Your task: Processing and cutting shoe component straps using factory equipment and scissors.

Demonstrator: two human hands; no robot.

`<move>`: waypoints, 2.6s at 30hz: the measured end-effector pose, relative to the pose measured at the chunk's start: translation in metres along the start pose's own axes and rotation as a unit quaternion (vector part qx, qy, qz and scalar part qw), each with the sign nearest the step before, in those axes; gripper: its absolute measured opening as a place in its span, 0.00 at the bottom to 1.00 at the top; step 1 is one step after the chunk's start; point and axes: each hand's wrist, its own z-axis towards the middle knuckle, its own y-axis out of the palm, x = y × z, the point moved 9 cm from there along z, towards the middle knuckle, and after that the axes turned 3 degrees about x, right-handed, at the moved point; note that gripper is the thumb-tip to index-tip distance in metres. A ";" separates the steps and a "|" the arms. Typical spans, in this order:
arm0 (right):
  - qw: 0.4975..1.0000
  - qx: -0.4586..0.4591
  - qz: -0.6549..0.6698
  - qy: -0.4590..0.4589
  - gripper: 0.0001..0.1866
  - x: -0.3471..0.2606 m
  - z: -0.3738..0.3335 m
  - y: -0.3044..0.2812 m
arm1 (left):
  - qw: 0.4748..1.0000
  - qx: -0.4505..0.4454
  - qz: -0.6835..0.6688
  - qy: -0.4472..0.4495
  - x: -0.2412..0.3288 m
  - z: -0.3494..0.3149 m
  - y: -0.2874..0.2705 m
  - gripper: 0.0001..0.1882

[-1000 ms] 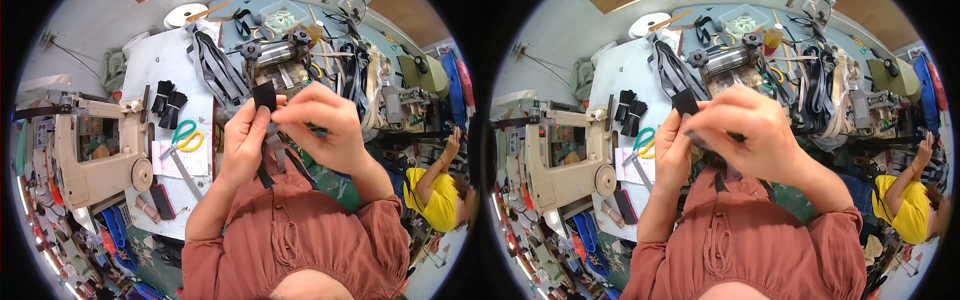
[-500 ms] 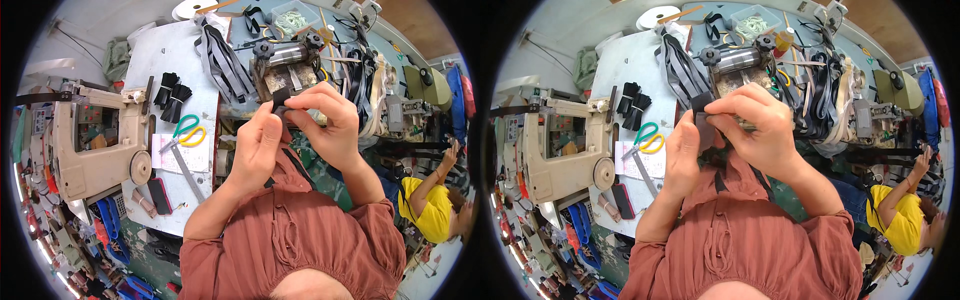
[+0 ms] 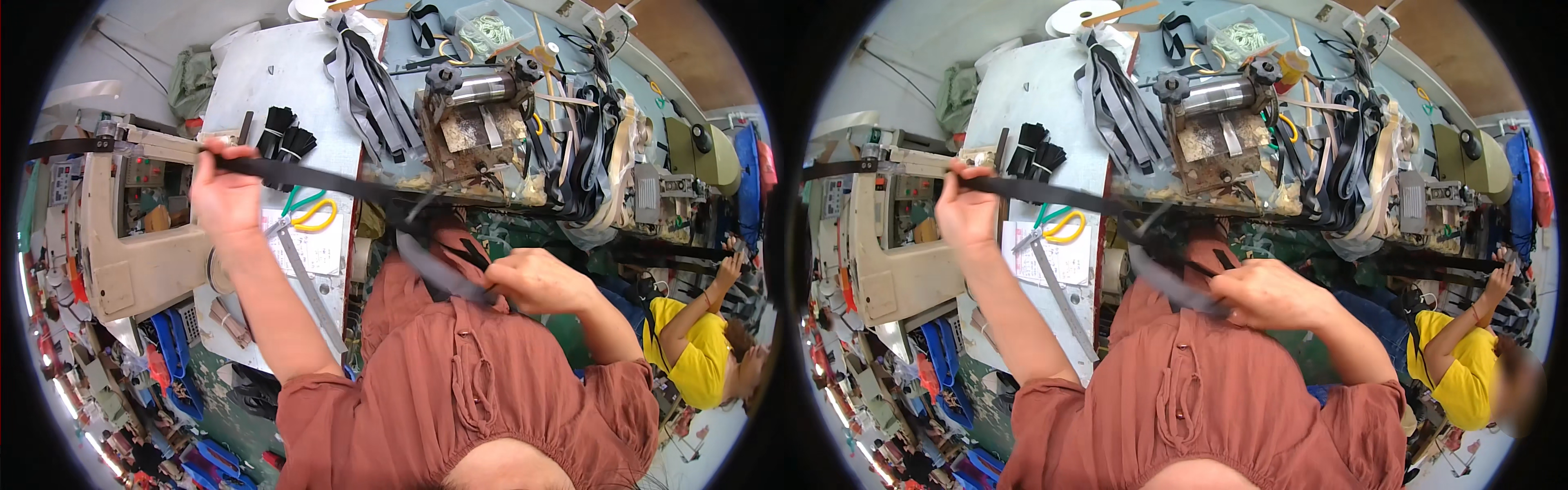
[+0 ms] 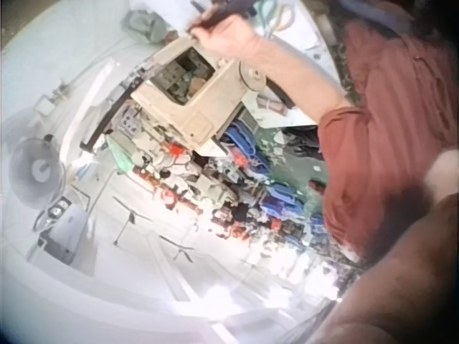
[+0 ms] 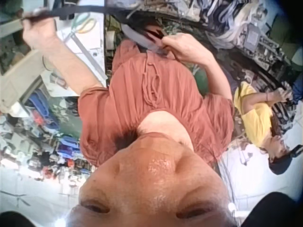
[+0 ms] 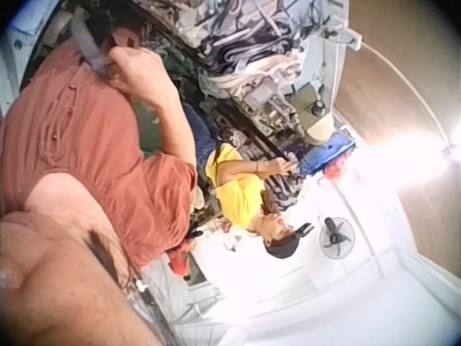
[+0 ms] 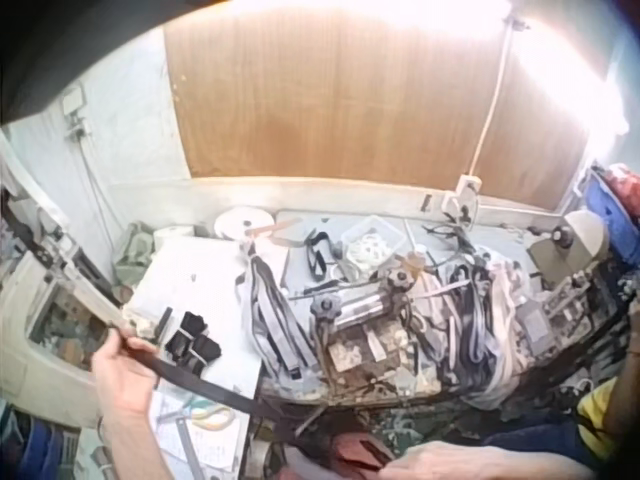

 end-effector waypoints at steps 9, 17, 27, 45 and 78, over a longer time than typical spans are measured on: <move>0.994 0.104 -0.018 -0.030 0.07 -0.012 0.000 -0.045 | 0.965 -0.042 0.169 0.195 0.045 -0.013 0.033 0.13; 0.925 0.336 0.155 -0.084 0.06 -0.042 0.040 -0.129 | 0.890 -0.260 0.357 -0.109 -0.193 -0.130 0.116 0.14; 0.866 0.427 0.256 0.045 0.06 0.005 0.031 -0.127 | 0.881 -0.272 0.382 -0.067 -0.203 -0.129 0.121 0.18; 0.890 0.350 0.289 0.042 0.08 0.080 0.032 -0.130 | 0.932 -0.133 0.335 -0.028 -0.216 -0.097 0.147 0.19; 0.830 0.362 -0.134 0.402 0.14 0.471 -0.036 -0.145 | 0.936 0.232 0.259 0.051 -0.193 -0.163 0.060 0.16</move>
